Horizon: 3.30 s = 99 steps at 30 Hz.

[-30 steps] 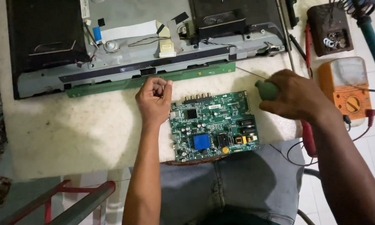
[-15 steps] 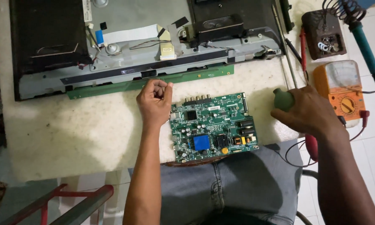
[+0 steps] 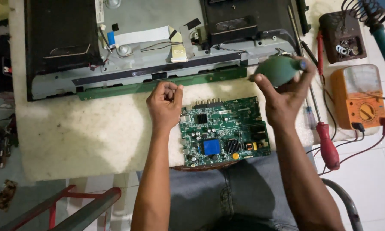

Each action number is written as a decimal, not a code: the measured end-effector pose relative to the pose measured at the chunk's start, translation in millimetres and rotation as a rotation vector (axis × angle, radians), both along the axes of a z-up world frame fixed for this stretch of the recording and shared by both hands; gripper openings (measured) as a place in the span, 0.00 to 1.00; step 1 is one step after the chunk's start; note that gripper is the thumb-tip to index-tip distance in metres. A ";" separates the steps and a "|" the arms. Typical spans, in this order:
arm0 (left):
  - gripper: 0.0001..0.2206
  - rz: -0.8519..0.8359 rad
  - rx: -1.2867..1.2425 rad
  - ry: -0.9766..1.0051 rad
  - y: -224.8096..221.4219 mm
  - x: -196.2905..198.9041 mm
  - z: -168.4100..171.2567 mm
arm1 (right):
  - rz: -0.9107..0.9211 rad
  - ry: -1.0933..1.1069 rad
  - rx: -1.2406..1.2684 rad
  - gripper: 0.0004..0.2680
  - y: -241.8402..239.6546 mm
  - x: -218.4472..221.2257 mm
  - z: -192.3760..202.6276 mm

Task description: Cleaning dust from television circuit boards using a manual air blower and inspecting components with a screwdriver.

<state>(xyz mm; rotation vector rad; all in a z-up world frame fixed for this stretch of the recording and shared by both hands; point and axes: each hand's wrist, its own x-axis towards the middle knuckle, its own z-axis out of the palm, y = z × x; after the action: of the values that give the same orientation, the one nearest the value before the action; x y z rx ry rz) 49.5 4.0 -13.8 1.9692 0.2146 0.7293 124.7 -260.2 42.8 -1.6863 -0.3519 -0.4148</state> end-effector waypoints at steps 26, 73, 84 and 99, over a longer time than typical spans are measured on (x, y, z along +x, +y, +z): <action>0.34 -0.392 -0.263 -0.119 -71.7 -10.0 72.8 | 0.455 -0.292 -0.127 0.24 19.6 3.5 6.4; 0.21 0.190 -0.131 -0.149 -87.3 32.7 9.3 | 0.162 -0.130 -0.874 0.16 -41.8 66.1 -75.9; 0.18 0.223 -0.126 -0.166 -75.7 25.3 27.2 | 0.171 -0.151 -0.872 0.14 -38.9 63.6 -64.6; 0.24 0.284 -0.437 0.247 73.9 -82.7 19.5 | 0.125 -0.007 -0.942 0.10 -8.2 47.5 -36.1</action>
<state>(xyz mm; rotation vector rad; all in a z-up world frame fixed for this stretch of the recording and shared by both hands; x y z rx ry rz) -33.2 77.9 5.7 1.6173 0.7512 0.5560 172.3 -268.3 6.7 -2.5542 -0.7265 -0.1531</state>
